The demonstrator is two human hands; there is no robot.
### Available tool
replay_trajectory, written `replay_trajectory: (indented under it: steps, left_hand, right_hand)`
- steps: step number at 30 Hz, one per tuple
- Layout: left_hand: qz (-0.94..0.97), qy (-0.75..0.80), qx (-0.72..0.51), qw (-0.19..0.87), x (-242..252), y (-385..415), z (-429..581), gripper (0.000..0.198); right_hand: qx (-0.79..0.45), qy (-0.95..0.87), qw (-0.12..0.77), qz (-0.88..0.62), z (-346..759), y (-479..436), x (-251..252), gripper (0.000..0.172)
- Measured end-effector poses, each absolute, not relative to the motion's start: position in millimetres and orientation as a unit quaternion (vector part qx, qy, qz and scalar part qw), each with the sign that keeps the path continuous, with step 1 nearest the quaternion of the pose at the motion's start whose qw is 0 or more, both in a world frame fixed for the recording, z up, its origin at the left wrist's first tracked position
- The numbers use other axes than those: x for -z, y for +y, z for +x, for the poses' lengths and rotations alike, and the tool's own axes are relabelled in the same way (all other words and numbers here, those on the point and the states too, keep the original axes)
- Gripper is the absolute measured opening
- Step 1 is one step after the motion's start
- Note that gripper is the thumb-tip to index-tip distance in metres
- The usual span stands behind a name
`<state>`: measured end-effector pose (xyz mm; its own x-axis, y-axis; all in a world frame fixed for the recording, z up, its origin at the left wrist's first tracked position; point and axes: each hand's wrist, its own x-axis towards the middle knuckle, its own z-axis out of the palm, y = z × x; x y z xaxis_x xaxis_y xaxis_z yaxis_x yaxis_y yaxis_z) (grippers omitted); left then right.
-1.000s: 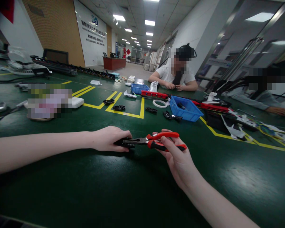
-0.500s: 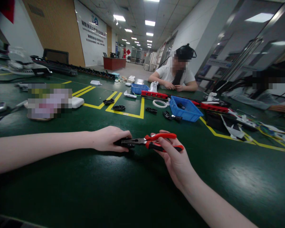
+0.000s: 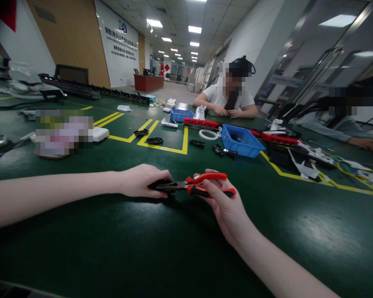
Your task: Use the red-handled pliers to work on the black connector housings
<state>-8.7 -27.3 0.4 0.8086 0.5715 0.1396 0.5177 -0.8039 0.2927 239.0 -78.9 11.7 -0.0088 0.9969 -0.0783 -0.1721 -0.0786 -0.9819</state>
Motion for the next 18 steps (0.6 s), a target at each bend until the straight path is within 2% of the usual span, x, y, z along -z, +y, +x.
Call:
replay_trajectory:
  steps: [9,18]
  left_hand:
    - [0.943,0.287,-0.116,0.121,0.8,-27.2,-8.9,0.034]
    - [0.944,0.286,-0.113,0.119,-0.5,-27.5,-8.9,0.034]
  right_hand:
    - [-0.551,-0.440,0.526,-0.476,240.9,-77.7,-13.0,0.039]
    - [-0.565,-0.430,0.528,-0.465,244.2,-76.1,-12.6,0.042]
